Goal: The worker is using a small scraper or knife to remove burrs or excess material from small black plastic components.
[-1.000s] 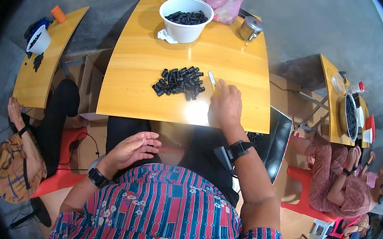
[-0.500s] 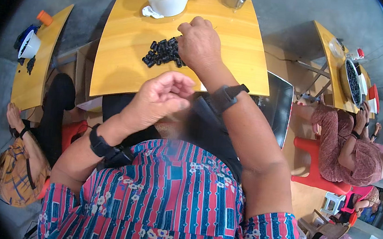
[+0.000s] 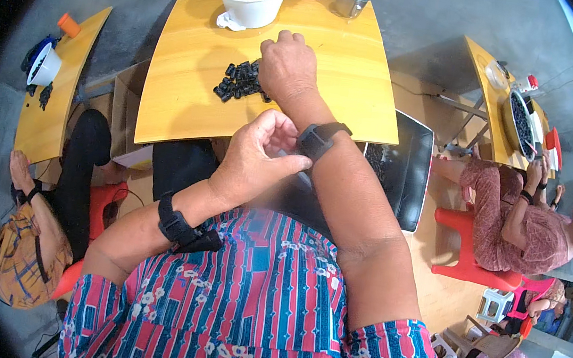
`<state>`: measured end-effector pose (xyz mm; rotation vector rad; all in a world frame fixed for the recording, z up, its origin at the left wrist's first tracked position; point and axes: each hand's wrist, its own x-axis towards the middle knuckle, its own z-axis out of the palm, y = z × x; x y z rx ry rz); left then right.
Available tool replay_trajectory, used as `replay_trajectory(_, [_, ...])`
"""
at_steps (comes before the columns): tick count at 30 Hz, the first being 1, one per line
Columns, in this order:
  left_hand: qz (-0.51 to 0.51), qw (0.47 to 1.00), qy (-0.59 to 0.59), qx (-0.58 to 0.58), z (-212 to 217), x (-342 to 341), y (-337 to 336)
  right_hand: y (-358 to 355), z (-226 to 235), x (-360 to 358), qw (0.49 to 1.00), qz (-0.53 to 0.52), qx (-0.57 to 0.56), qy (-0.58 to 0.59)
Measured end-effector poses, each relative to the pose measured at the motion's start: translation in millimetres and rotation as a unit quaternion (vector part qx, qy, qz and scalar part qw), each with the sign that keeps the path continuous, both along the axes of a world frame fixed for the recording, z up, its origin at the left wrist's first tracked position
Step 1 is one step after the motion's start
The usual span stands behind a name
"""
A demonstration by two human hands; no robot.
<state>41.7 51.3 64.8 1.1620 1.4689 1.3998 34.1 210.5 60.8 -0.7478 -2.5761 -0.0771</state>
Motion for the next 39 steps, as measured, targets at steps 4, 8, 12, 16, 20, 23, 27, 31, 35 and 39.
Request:
replay_trajectory(4, [0.020,1.000,0.015,0.012,-4,0,-6,-6,-5,3,0.999,0.016,-0.042,-0.012])
replay_trajectory(8, [-0.032,0.999,0.000,-0.009,-2,-4,-7,-8,-11,7,0.998,0.010,-0.057,-0.035])
replay_trajectory(12, [-0.061,0.998,-0.015,-0.017,-4,-9,-7,-11,-14,8,0.995,0.030,-0.077,-0.050])
replay_trajectory(16, [-0.057,0.998,0.001,-0.031,4,-10,-9,-12,-19,7,0.995,0.044,-0.073,-0.055])
replay_trajectory(20, [-0.077,0.996,0.015,-0.041,4,-11,-10,-17,-18,7,0.993,0.051,-0.075,-0.080])
replay_trajectory(23, [-0.086,0.996,0.015,-0.035,0,-11,-12,-18,-17,4,0.992,0.052,-0.083,-0.083])
replay_trajectory(27, [-0.078,0.997,0.012,-0.002,-1,-11,-10,-16,-18,2,0.992,0.046,-0.089,-0.070])
replay_trajectory(31, [-0.097,0.995,0.006,0.014,-5,-17,-10,-18,-17,3,0.989,0.043,-0.120,-0.069])
replay_trajectory(35, [-0.147,0.988,0.032,-0.015,-6,-24,-8,-23,-19,5,0.988,0.066,-0.134,-0.034])
replay_trajectory(39, [-0.123,0.988,0.060,0.067,-13,-15,-10,-24,-24,8,0.983,0.086,-0.162,-0.014])
